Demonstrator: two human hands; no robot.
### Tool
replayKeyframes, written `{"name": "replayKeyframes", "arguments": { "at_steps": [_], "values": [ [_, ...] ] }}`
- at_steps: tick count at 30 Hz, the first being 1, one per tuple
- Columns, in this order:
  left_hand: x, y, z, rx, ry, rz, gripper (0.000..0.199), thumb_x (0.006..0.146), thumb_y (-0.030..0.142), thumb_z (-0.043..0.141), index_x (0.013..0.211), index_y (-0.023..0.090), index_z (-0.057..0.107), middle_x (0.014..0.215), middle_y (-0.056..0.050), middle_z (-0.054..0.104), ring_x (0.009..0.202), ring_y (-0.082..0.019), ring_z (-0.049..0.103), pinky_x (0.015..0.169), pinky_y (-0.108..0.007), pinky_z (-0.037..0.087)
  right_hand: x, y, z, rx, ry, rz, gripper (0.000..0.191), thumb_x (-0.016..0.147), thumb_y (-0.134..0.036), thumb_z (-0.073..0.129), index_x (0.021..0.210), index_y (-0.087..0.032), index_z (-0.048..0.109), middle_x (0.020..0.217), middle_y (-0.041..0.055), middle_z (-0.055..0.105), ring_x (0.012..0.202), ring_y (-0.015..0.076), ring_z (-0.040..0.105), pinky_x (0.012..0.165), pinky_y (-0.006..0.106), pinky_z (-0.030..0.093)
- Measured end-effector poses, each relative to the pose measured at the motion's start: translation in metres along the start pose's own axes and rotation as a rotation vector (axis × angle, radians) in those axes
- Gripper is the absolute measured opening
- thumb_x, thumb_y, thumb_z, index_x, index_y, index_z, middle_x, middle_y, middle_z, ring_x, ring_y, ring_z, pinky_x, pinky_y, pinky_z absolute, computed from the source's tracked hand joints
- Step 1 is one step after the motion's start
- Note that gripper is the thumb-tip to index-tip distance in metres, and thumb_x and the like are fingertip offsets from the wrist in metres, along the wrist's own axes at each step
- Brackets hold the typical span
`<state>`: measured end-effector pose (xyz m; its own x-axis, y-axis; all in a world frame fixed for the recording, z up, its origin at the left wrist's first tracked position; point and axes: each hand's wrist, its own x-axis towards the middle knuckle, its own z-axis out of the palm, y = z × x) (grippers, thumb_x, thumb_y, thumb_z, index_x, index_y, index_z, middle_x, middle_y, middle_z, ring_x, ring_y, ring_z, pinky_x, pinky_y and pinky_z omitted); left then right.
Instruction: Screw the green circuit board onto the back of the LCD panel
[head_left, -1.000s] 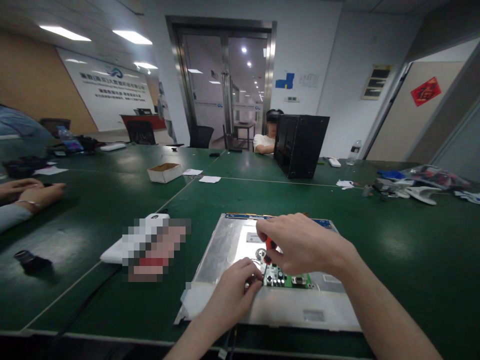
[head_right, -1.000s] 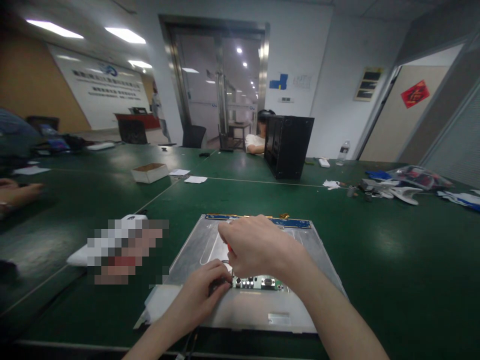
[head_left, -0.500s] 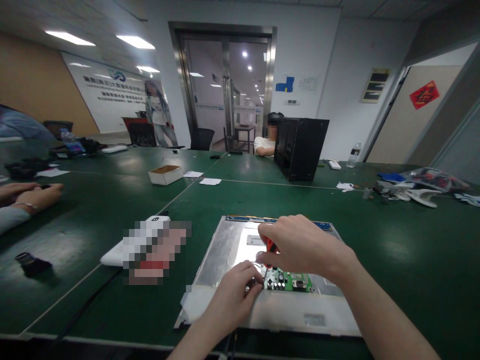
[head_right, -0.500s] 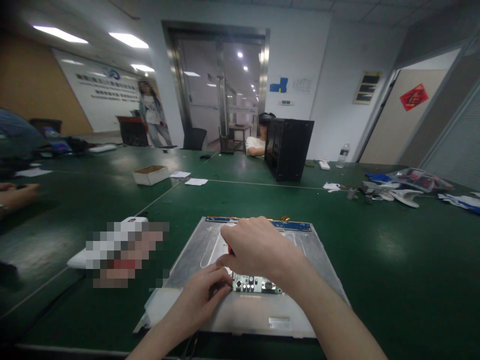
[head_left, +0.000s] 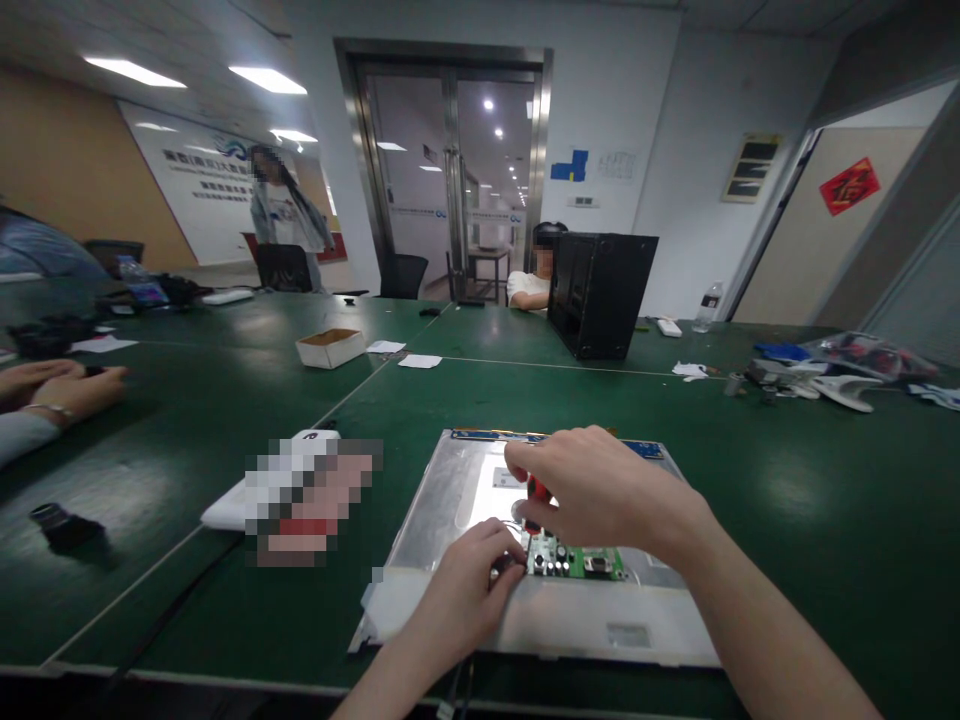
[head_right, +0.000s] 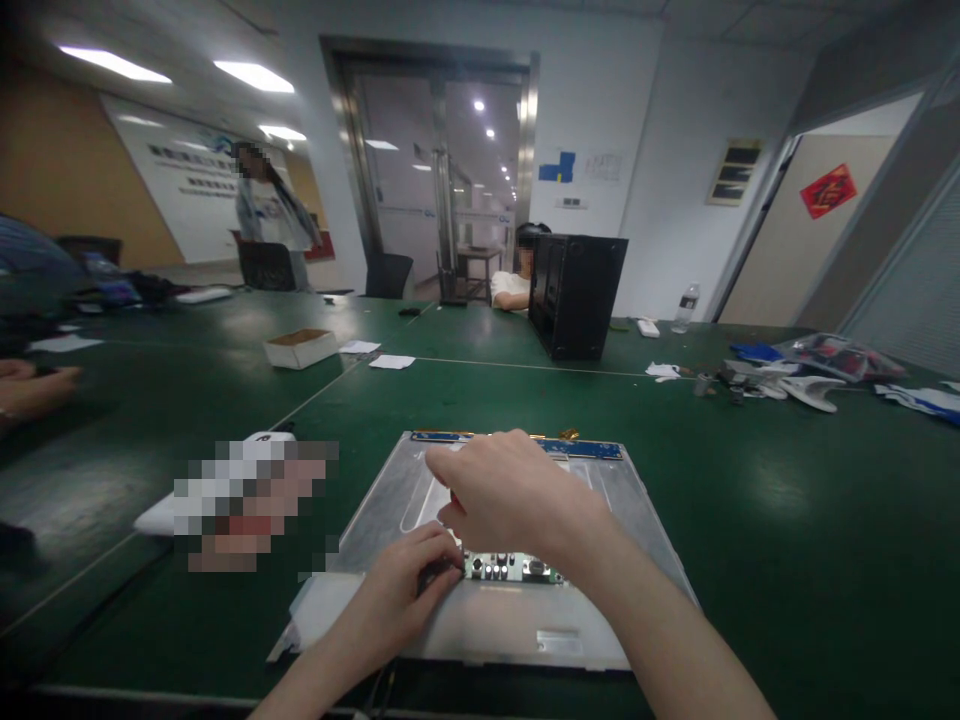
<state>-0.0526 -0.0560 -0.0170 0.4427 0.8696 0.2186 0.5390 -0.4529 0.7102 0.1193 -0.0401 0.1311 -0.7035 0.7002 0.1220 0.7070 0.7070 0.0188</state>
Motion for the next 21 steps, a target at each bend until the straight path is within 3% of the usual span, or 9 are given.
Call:
{"name": "replayKeyframes", "arguments": {
  "at_steps": [6,12,15,21],
  "values": [
    [0.0002,-0.0021,0.0012,0.017,0.018,-0.011,0.011,0.077,0.010,0.052,0.076,0.019,0.060,0.086,-0.003,0.062,0.081,-0.019,0.056,0.070,-0.027,0.039,0.0044,-0.0057,0.0003,-0.044,-0.016,0.052,0.032,0.087,-0.050,0.052,0.082,-0.020,0.063,0.073,0.0029,0.069,0.062,0.0167,0.061,0.048,0.028,0.025],
    [-0.0004,-0.0029,0.0013,-0.008,0.009,0.029,0.015,0.079,0.010,0.050,0.081,0.019,0.061,0.088,-0.003,0.061,0.084,-0.019,0.056,0.071,-0.027,0.039,-0.0037,-0.0037,-0.0016,0.028,-0.029,-0.048,0.015,0.079,-0.030,0.058,0.088,-0.018,0.059,0.085,0.0042,0.069,0.070,0.0176,0.060,0.052,0.028,0.029],
    [0.0000,-0.0030,0.0013,-0.009,0.008,0.034,0.015,0.079,0.009,0.050,0.081,0.019,0.061,0.087,-0.003,0.060,0.083,-0.018,0.056,0.071,-0.026,0.039,-0.0041,-0.0028,-0.0013,0.033,-0.020,-0.069,0.016,0.078,-0.022,0.055,0.093,-0.018,0.056,0.087,0.0043,0.069,0.071,0.0176,0.060,0.051,0.028,0.028],
    [0.0008,0.0006,0.0002,-0.004,0.005,-0.011,0.014,0.076,0.007,0.052,0.076,0.018,0.060,0.085,-0.002,0.060,0.079,-0.017,0.056,0.069,-0.026,0.039,0.0036,-0.0028,-0.0003,-0.040,-0.012,0.055,0.017,0.084,-0.034,0.056,0.094,-0.020,0.058,0.082,0.0033,0.069,0.067,0.0182,0.061,0.050,0.027,0.027]
  ]
}}
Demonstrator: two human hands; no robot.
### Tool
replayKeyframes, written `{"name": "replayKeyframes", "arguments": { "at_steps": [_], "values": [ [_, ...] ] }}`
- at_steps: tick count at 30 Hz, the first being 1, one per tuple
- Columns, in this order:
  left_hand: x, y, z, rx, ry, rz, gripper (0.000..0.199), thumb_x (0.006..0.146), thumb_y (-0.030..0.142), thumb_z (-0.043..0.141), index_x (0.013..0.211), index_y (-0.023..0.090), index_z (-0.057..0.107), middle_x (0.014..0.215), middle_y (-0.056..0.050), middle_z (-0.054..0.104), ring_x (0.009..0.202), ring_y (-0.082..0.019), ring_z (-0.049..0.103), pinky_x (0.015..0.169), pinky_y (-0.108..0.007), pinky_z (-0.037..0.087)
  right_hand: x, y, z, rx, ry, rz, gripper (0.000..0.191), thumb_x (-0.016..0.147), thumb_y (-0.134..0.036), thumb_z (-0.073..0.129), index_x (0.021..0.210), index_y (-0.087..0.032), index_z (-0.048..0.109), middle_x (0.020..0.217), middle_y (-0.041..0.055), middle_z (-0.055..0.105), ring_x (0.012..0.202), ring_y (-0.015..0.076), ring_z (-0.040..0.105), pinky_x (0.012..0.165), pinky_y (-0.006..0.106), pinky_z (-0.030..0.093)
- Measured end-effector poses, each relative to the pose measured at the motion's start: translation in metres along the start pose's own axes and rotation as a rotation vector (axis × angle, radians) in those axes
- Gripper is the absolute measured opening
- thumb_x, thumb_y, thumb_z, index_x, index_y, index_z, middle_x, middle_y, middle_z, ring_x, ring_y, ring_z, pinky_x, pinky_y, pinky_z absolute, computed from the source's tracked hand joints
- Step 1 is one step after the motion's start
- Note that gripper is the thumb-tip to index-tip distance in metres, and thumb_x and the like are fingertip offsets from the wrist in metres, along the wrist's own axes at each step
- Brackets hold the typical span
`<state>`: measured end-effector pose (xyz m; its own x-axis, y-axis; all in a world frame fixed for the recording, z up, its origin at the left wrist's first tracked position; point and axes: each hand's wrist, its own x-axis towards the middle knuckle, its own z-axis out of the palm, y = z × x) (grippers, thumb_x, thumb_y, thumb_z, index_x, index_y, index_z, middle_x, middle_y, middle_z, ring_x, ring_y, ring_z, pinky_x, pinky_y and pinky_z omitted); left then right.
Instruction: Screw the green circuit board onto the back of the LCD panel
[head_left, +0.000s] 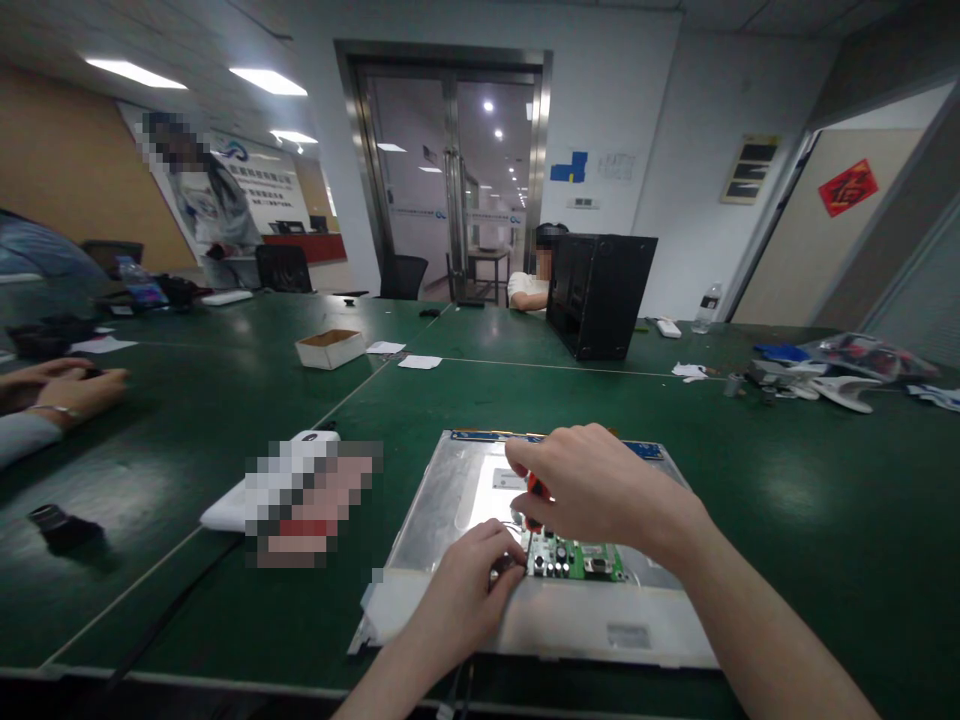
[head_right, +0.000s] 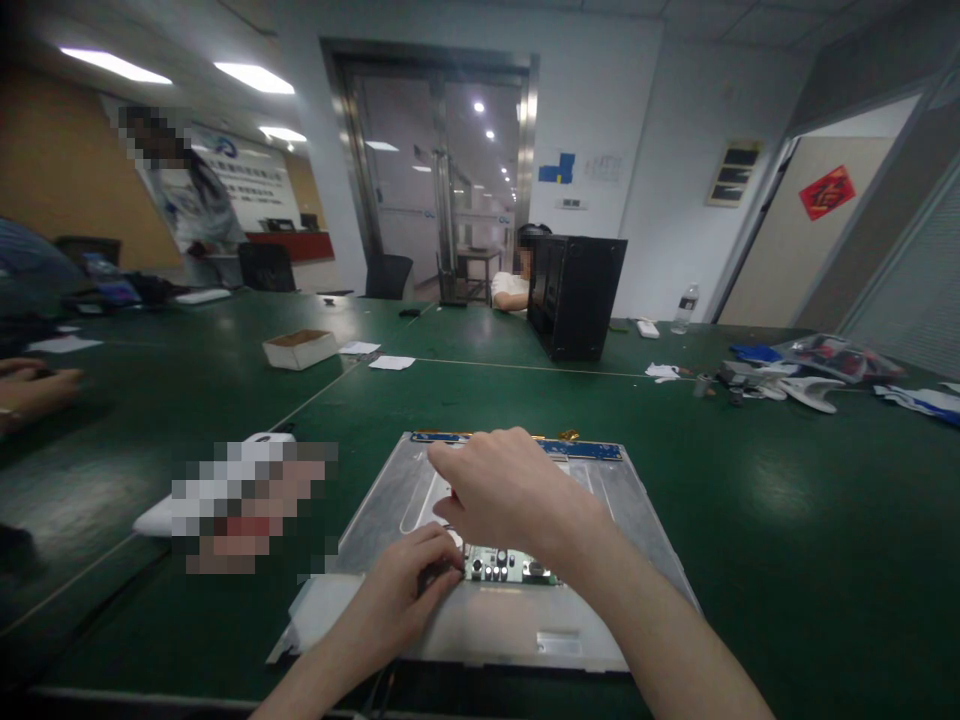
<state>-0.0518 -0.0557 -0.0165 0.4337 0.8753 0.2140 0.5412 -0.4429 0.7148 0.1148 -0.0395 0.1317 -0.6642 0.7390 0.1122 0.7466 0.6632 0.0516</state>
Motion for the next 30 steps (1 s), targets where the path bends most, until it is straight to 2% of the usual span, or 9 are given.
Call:
{"name": "replayKeyframes", "arguments": {
  "at_steps": [3,12,16,19,22,24,27,30],
  "values": [
    [-0.0001,0.0019,-0.0006,0.007,0.004,-0.017,0.013,0.076,0.008,0.052,0.075,0.018,0.059,0.084,-0.003,0.060,0.079,-0.017,0.056,0.068,-0.026,0.039,0.0011,-0.0005,0.0005,0.008,-0.002,0.008,0.022,0.085,-0.042,0.056,0.089,-0.021,0.060,0.078,0.0023,0.069,0.065,0.0180,0.061,0.050,0.027,0.027],
    [0.0000,0.0013,-0.0017,0.022,-0.014,-0.007,0.013,0.075,0.009,0.050,0.075,0.019,0.059,0.086,-0.003,0.060,0.082,-0.018,0.056,0.070,-0.027,0.039,-0.0047,0.0025,0.0000,0.048,-0.064,0.015,0.022,0.083,-0.038,0.058,0.094,-0.020,0.060,0.084,0.0041,0.070,0.072,0.0208,0.064,0.053,0.028,0.033],
    [-0.0001,-0.0007,-0.0013,0.018,-0.013,-0.008,0.013,0.076,0.010,0.049,0.076,0.019,0.059,0.088,-0.004,0.061,0.082,-0.019,0.056,0.069,-0.027,0.039,-0.0029,0.0029,0.0003,0.039,-0.068,0.064,0.031,0.082,-0.049,0.058,0.096,-0.021,0.062,0.082,0.0045,0.071,0.070,0.0216,0.064,0.053,0.028,0.035],
    [-0.0005,-0.0012,-0.0010,0.018,-0.006,-0.003,0.013,0.077,0.011,0.049,0.077,0.019,0.059,0.087,-0.004,0.061,0.082,-0.019,0.056,0.070,-0.027,0.039,-0.0002,0.0004,-0.0001,0.016,-0.059,0.103,0.036,0.086,-0.054,0.051,0.089,-0.020,0.064,0.079,0.0054,0.071,0.068,0.0211,0.064,0.054,0.028,0.036],
    [-0.0014,-0.0007,-0.0006,0.025,-0.005,-0.004,0.013,0.077,0.011,0.049,0.076,0.019,0.059,0.086,-0.003,0.061,0.081,-0.019,0.056,0.069,-0.027,0.038,0.0011,-0.0020,-0.0003,-0.010,-0.064,0.109,0.035,0.091,-0.048,0.045,0.083,-0.020,0.064,0.076,0.0058,0.070,0.067,0.0204,0.064,0.053,0.027,0.035],
    [-0.0019,-0.0002,-0.0001,0.031,-0.001,-0.004,0.013,0.076,0.010,0.050,0.077,0.019,0.059,0.086,-0.003,0.061,0.081,-0.018,0.056,0.069,-0.027,0.038,0.0009,-0.0024,0.0003,-0.023,-0.053,0.097,0.027,0.091,-0.039,0.046,0.082,-0.019,0.063,0.075,0.0052,0.069,0.066,0.0196,0.064,0.052,0.027,0.033],
    [-0.0020,0.0001,0.0007,0.030,0.001,-0.010,0.014,0.075,0.008,0.050,0.077,0.019,0.059,0.086,-0.003,0.061,0.082,-0.018,0.056,0.070,-0.027,0.039,-0.0011,-0.0008,0.0016,-0.005,-0.019,0.043,0.013,0.086,-0.028,0.050,0.087,-0.019,0.060,0.077,0.0042,0.069,0.065,0.0188,0.063,0.050,0.027,0.028],
    [-0.0018,-0.0003,0.0012,0.020,0.002,-0.004,0.015,0.075,0.006,0.051,0.077,0.019,0.059,0.087,-0.003,0.061,0.083,-0.018,0.056,0.071,-0.027,0.039,-0.0045,0.0022,0.0015,0.061,0.002,-0.044,0.015,0.081,-0.024,0.054,0.095,-0.019,0.057,0.084,0.0039,0.070,0.070,0.0189,0.062,0.051,0.027,0.027]
  ]
}}
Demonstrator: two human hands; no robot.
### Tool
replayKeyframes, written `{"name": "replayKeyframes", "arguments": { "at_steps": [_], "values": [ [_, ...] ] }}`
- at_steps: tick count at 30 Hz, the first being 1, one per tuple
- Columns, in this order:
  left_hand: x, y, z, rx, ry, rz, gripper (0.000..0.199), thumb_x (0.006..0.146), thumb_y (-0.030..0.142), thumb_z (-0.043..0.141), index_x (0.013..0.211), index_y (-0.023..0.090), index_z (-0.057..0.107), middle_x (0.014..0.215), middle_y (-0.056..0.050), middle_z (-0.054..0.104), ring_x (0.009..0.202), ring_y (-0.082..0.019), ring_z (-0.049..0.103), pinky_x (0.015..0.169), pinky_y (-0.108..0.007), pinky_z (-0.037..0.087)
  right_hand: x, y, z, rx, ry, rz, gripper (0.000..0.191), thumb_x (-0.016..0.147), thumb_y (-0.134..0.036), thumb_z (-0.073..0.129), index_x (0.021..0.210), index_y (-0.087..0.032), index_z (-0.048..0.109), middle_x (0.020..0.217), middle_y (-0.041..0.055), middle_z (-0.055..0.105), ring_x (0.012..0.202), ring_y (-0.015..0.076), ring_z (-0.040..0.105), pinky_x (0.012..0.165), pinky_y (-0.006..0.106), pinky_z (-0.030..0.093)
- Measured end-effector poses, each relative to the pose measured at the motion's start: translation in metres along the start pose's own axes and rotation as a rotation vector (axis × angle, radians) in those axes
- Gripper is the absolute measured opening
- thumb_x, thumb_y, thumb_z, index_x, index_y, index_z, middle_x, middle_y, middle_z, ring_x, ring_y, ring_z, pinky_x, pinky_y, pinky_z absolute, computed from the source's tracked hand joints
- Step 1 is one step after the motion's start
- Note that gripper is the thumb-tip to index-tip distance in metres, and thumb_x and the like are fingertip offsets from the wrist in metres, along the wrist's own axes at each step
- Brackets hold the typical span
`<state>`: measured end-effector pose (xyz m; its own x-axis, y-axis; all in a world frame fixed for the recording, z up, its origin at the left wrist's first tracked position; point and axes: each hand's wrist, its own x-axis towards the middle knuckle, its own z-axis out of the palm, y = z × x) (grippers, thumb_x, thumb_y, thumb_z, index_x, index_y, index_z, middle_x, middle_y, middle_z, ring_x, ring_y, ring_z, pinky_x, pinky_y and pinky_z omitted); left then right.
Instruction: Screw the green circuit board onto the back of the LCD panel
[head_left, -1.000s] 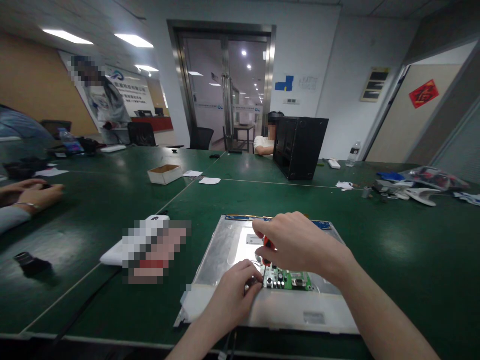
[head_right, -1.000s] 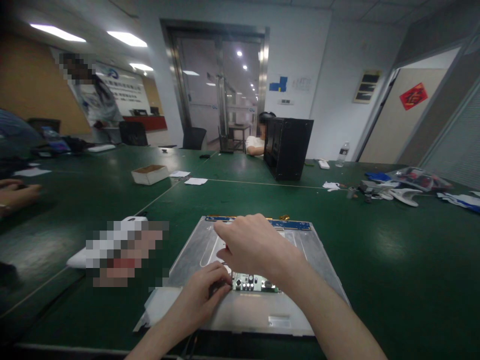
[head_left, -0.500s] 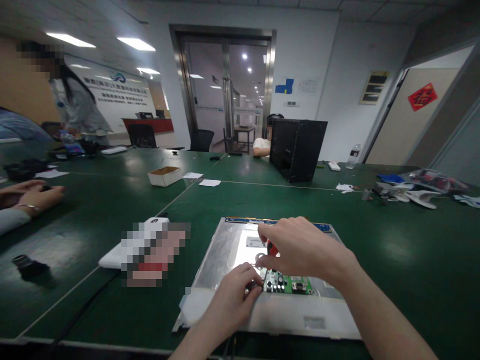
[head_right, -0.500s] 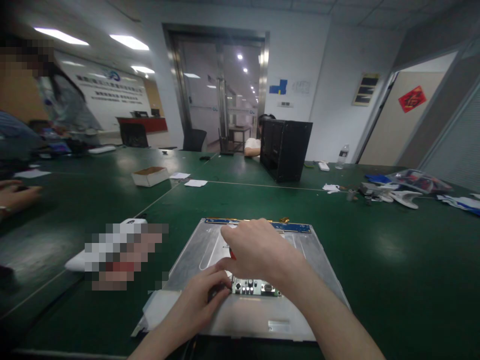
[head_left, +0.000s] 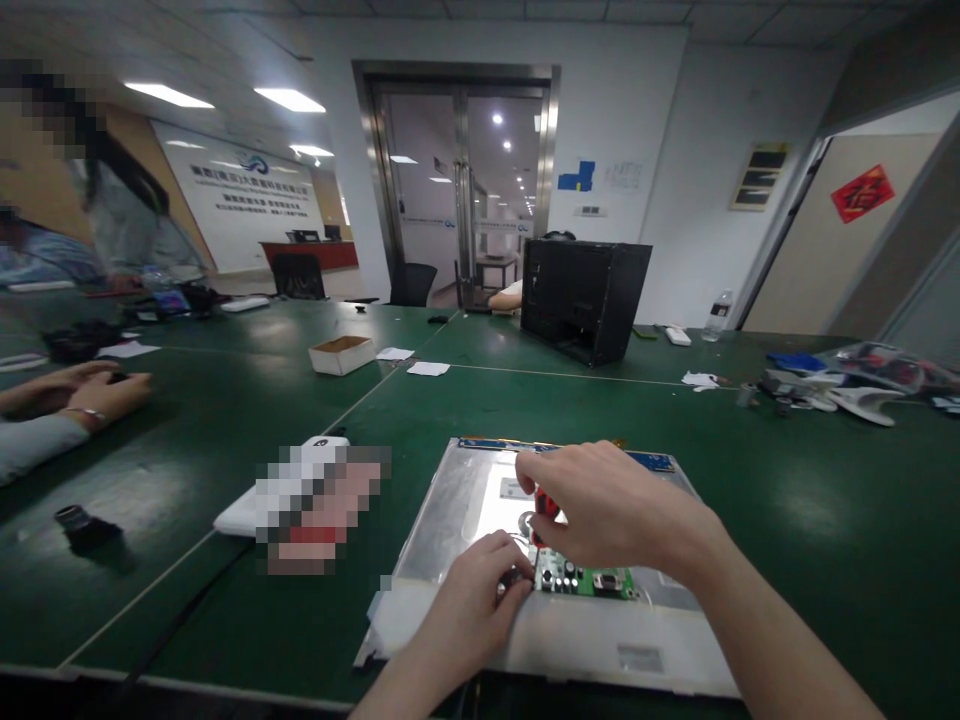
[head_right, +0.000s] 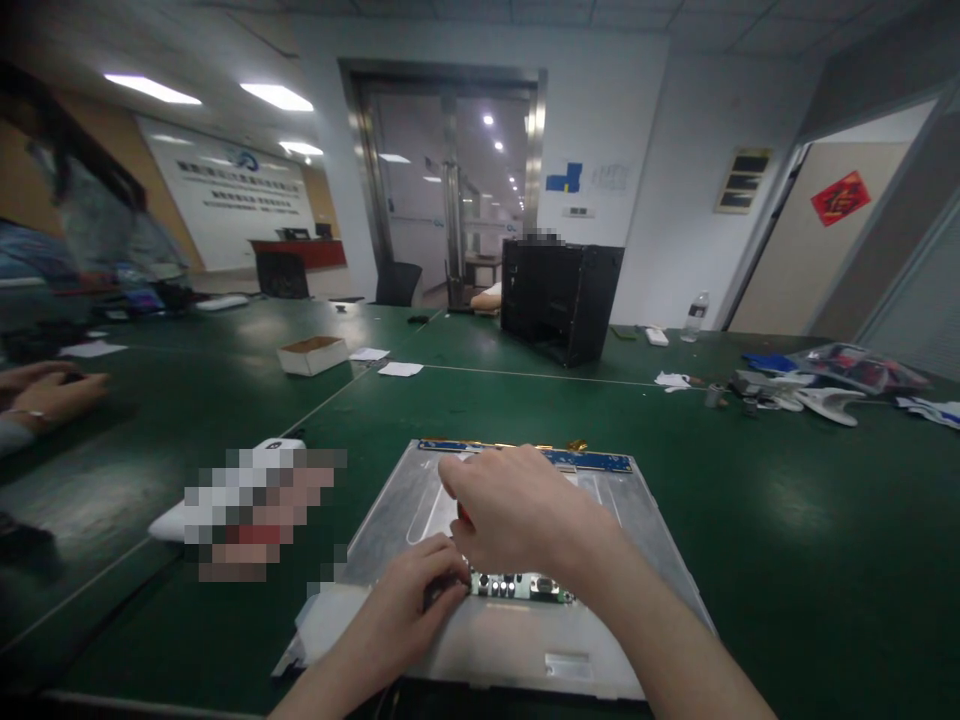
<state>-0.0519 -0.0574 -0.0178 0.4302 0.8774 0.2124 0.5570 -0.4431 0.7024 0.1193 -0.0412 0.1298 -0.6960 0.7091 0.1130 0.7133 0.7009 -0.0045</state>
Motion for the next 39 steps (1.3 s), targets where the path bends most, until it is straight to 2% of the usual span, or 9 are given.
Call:
{"name": "replayKeyframes", "arguments": {
  "at_steps": [3,8,14,17,26,30,33,35,39],
  "values": [
    [-0.0001,-0.0003,0.0001,-0.006,0.003,0.008,0.017,0.076,0.006,0.051,0.078,0.020,0.060,0.088,-0.002,0.061,0.085,-0.018,0.056,0.073,-0.027,0.039,-0.0016,0.0011,-0.0009,0.037,-0.007,-0.026,0.019,0.080,-0.029,0.058,0.096,-0.020,0.056,0.086,0.0029,0.070,0.072,0.0190,0.063,0.051,0.027,0.027],
    [0.0002,0.0009,-0.0012,-0.001,-0.007,-0.028,0.015,0.075,0.006,0.052,0.076,0.019,0.060,0.088,-0.003,0.060,0.082,-0.018,0.056,0.070,-0.026,0.039,0.0037,-0.0024,0.0000,-0.011,-0.021,0.096,0.031,0.086,-0.051,0.052,0.087,-0.021,0.063,0.076,0.0031,0.070,0.067,0.0194,0.063,0.050,0.028,0.026],
    [-0.0001,0.0010,-0.0013,0.005,-0.001,0.003,0.015,0.075,0.007,0.051,0.076,0.019,0.060,0.085,-0.003,0.060,0.082,-0.018,0.056,0.070,-0.026,0.039,0.0026,-0.0020,0.0004,-0.037,-0.039,0.051,0.017,0.086,-0.032,0.052,0.093,-0.020,0.062,0.079,0.0040,0.070,0.069,0.0185,0.062,0.051,0.028,0.027],
    [-0.0003,0.0004,-0.0011,-0.001,0.000,0.011,0.015,0.076,0.007,0.050,0.076,0.019,0.059,0.086,-0.003,0.061,0.082,-0.018,0.056,0.070,-0.026,0.039,-0.0009,-0.0007,-0.0008,-0.005,-0.039,-0.005,0.020,0.081,-0.023,0.053,0.101,-0.019,0.057,0.087,0.0042,0.070,0.073,0.0182,0.062,0.052,0.028,0.029],
    [0.0002,-0.0003,-0.0011,-0.002,0.005,0.003,0.013,0.075,0.010,0.050,0.076,0.019,0.060,0.087,-0.004,0.062,0.082,-0.019,0.056,0.070,-0.027,0.041,0.0056,-0.0029,0.0012,-0.027,-0.039,0.119,0.030,0.086,-0.049,0.053,0.088,-0.021,0.062,0.077,0.0042,0.070,0.068,0.0200,0.064,0.050,0.027,0.029],
    [0.0001,0.0001,-0.0005,0.005,0.007,0.003,0.014,0.075,0.009,0.050,0.076,0.019,0.060,0.085,-0.003,0.061,0.081,-0.018,0.056,0.069,-0.027,0.040,0.0067,-0.0035,0.0008,-0.055,-0.031,0.102,0.026,0.091,-0.042,0.047,0.086,-0.020,0.061,0.073,0.0042,0.069,0.064,0.0188,0.062,0.050,0.027,0.026],
    [-0.0001,0.0010,-0.0009,-0.005,0.005,0.005,0.014,0.076,0.009,0.050,0.077,0.019,0.060,0.086,-0.003,0.061,0.082,-0.018,0.056,0.070,-0.027,0.040,0.0034,-0.0023,-0.0005,-0.034,-0.015,0.058,0.014,0.085,-0.029,0.051,0.092,-0.019,0.057,0.078,0.0039,0.069,0.065,0.0182,0.061,0.050,0.027,0.025],
    [-0.0003,0.0011,-0.0008,-0.008,0.003,0.006,0.014,0.077,0.010,0.050,0.077,0.019,0.060,0.087,-0.003,0.061,0.082,-0.018,0.056,0.070,-0.027,0.041,0.0001,-0.0014,-0.0022,0.007,-0.021,0.007,0.018,0.080,-0.024,0.054,0.097,-0.019,0.055,0.084,0.0040,0.070,0.069,0.0183,0.062,0.051,0.027,0.027],
    [-0.0006,-0.0009,0.0006,-0.006,0.008,0.007,0.015,0.077,0.010,0.051,0.080,0.020,0.062,0.089,-0.004,0.062,0.085,-0.020,0.057,0.073,-0.029,0.042,-0.0022,-0.0019,-0.0042,0.039,-0.050,-0.009,0.030,0.081,-0.036,0.058,0.105,-0.019,0.053,0.088,0.0046,0.070,0.076,0.0215,0.064,0.054,0.028,0.032]
  ]
}}
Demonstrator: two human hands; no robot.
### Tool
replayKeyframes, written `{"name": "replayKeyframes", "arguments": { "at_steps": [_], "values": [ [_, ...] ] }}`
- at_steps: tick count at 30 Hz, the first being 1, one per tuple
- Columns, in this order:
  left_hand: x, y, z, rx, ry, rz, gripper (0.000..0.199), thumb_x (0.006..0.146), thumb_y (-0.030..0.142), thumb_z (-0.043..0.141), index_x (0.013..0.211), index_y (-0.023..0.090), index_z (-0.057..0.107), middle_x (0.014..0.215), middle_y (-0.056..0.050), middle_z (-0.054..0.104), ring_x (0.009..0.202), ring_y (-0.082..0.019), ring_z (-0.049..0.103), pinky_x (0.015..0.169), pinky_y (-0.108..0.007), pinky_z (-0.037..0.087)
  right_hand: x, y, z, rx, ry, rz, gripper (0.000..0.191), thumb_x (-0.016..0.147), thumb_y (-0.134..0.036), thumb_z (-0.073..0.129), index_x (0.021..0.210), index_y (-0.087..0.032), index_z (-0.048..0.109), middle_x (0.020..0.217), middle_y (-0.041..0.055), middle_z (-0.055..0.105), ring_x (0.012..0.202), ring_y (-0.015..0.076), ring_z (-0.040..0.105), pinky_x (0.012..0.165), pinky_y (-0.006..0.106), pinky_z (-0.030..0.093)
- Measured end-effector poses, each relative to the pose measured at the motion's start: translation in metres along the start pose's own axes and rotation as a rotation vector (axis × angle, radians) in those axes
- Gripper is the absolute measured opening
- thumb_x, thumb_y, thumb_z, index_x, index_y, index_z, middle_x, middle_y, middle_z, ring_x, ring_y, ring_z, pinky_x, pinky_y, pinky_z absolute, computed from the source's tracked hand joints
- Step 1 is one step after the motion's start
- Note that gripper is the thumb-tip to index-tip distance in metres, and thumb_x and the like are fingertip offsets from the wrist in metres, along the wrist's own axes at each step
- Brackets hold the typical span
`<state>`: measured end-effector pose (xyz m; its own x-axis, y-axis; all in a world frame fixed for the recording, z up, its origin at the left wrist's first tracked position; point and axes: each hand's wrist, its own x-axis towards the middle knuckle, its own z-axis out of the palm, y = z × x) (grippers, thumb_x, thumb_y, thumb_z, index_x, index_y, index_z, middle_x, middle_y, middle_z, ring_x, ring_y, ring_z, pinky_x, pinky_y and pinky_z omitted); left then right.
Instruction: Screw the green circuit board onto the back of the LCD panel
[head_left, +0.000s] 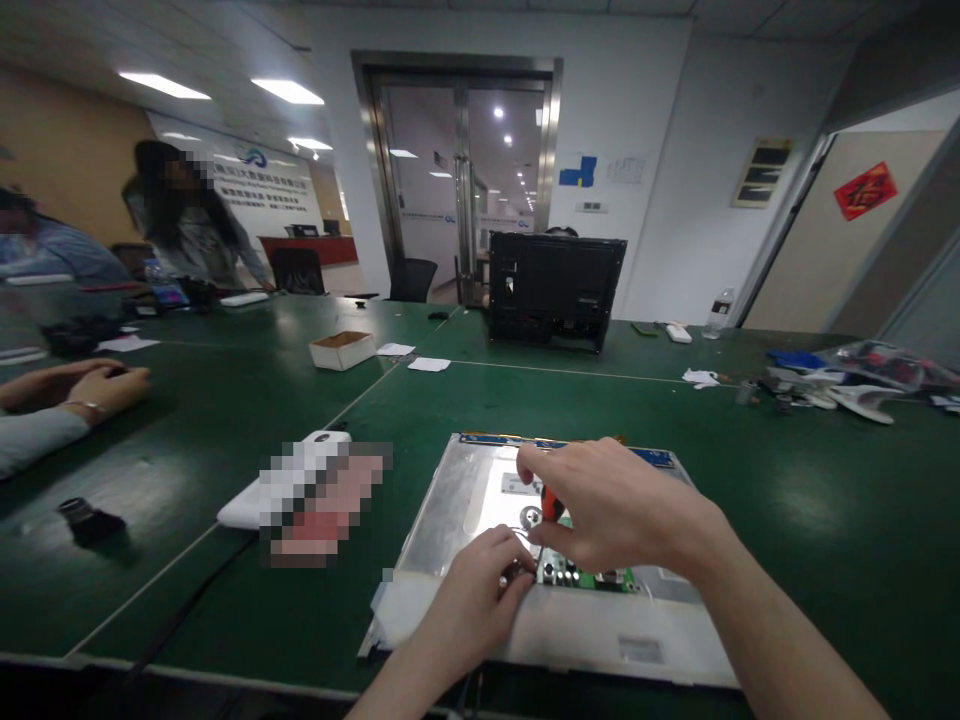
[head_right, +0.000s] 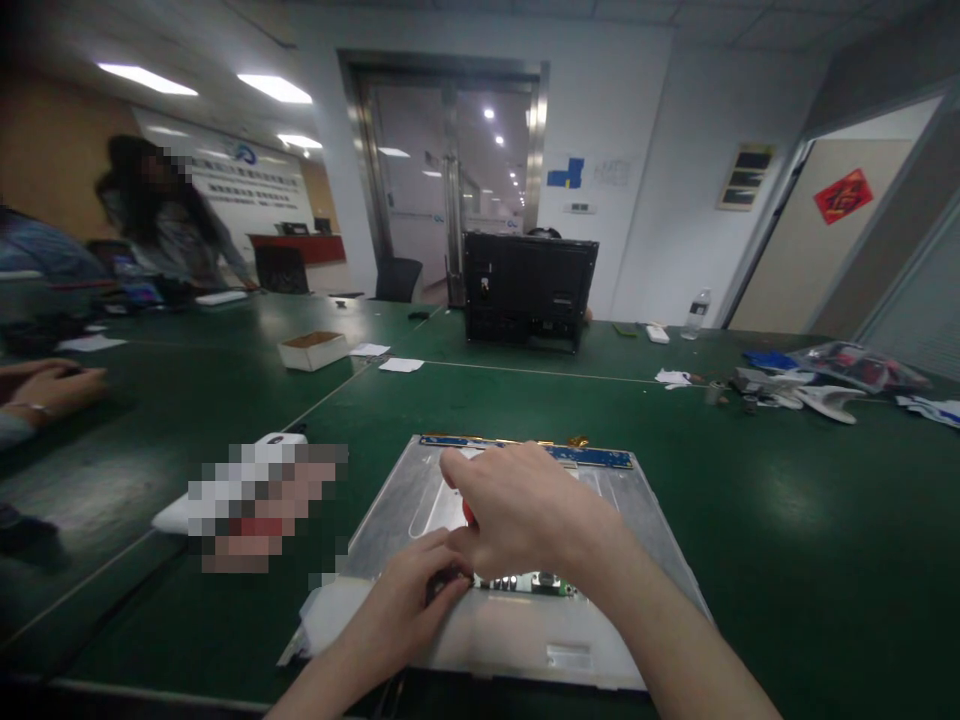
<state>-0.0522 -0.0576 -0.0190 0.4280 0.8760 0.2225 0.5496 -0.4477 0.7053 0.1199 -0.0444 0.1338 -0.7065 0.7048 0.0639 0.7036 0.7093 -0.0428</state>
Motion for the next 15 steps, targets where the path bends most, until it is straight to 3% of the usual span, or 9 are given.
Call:
{"name": "replayKeyframes", "arguments": {
  "at_steps": [4,7,11,15],
  "values": [
    [0.0001,-0.0005,0.0002,0.009,0.000,-0.011,0.015,0.076,0.009,0.052,0.079,0.020,0.061,0.090,-0.004,0.063,0.086,-0.020,0.057,0.074,-0.029,0.041,0.0061,-0.0027,0.0024,-0.049,-0.004,0.110,0.034,0.087,-0.051,0.051,0.100,-0.021,0.058,0.082,0.0052,0.070,0.074,0.0231,0.065,0.053,0.028,0.033],
    [0.0005,0.0019,-0.0016,0.007,-0.004,-0.007,0.013,0.076,0.009,0.052,0.077,0.020,0.060,0.088,-0.003,0.062,0.086,-0.019,0.057,0.074,-0.028,0.041,0.0079,-0.0027,0.0037,-0.079,-0.006,0.117,0.025,0.088,-0.043,0.051,0.096,-0.021,0.059,0.081,0.0051,0.070,0.072,0.0212,0.064,0.053,0.028,0.031],
    [0.0008,0.0042,-0.0031,0.011,-0.002,0.006,0.014,0.076,0.009,0.052,0.077,0.019,0.060,0.087,-0.003,0.062,0.085,-0.019,0.057,0.073,-0.027,0.040,0.0022,0.0006,0.0022,-0.039,0.006,0.013,0.020,0.082,-0.025,0.055,0.101,-0.019,0.054,0.088,0.0042,0.070,0.073,0.0191,0.063,0.051,0.027,0.028],
    [0.0009,0.0036,-0.0027,0.023,-0.004,0.000,0.015,0.076,0.008,0.052,0.077,0.019,0.061,0.088,-0.003,0.062,0.084,-0.019,0.057,0.072,-0.027,0.040,0.0001,0.0008,0.0024,-0.014,0.012,-0.017,0.028,0.079,-0.032,0.060,0.103,-0.020,0.053,0.087,0.0033,0.070,0.073,0.0207,0.063,0.051,0.027,0.028]
  ]
}}
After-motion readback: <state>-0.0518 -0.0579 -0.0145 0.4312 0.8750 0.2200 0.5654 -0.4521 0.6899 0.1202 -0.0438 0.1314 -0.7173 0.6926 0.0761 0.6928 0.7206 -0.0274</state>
